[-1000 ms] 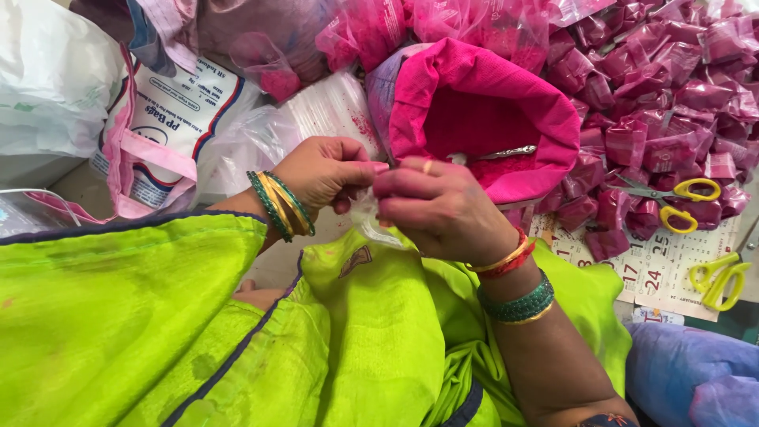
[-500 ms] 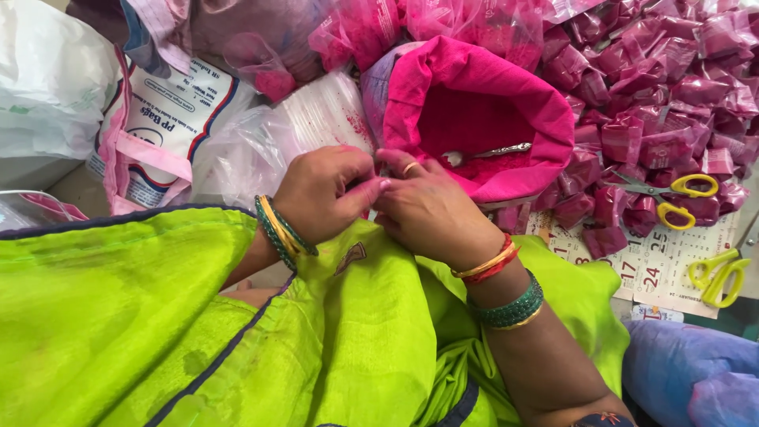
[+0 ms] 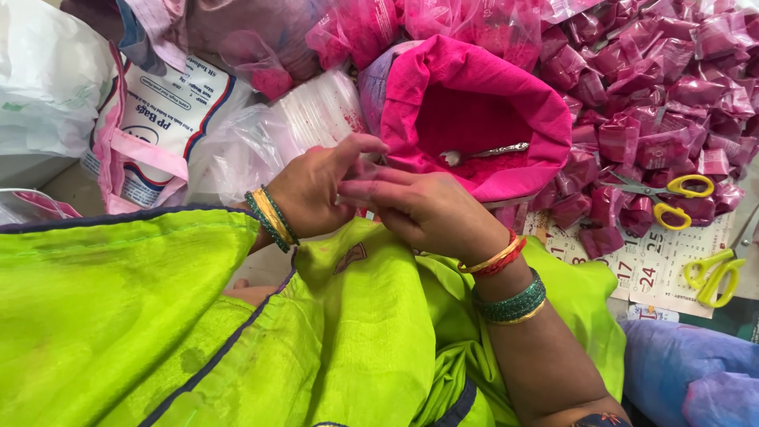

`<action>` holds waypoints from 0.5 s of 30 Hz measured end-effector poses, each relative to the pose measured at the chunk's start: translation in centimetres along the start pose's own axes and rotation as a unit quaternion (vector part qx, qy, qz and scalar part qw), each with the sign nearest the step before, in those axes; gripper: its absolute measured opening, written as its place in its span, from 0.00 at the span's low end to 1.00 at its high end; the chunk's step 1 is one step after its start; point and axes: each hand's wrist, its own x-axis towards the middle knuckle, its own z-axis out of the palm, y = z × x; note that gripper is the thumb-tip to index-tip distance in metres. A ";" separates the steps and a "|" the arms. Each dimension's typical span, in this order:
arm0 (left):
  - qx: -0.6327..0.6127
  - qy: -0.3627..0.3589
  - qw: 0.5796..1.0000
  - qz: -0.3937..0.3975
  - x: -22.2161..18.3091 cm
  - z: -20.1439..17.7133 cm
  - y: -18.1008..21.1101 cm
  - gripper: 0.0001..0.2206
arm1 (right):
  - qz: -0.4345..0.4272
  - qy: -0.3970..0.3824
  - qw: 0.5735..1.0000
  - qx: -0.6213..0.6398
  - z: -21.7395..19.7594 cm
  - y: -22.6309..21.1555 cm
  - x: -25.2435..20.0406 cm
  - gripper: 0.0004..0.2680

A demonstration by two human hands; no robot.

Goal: The person fills small plastic bags with pink powder using a spoon.

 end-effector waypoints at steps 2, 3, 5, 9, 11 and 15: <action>0.004 0.018 0.999 -0.032 -0.4 0.1 -0.1 0.33 | -0.040 0.035 0.997 0.059 -0.5 -0.2 -0.1 0.18; 0.007 0.035 0.997 -0.064 -0.6 0.2 -0.2 0.33 | -0.079 0.068 0.987 0.118 -0.7 -0.3 -0.2 0.19; -0.036 0.031 0.996 -0.076 -0.8 0.2 -0.3 0.33 | -0.052 0.067 0.982 0.168 -1.0 0.1 -0.6 0.17; -0.079 0.040 0.994 -0.064 -1.2 0.5 -0.7 0.34 | -0.034 0.105 0.972 0.207 -1.8 0.7 -1.2 0.13; -0.083 0.041 0.994 -0.050 -1.3 0.7 -0.7 0.35 | -0.019 0.126 0.973 0.195 -1.9 1.0 -1.5 0.12; -0.103 0.043 0.993 -0.046 -1.5 1.0 -0.8 0.35 | 0.109 0.291 0.938 0.150 -2.7 3.5 -2.7 0.07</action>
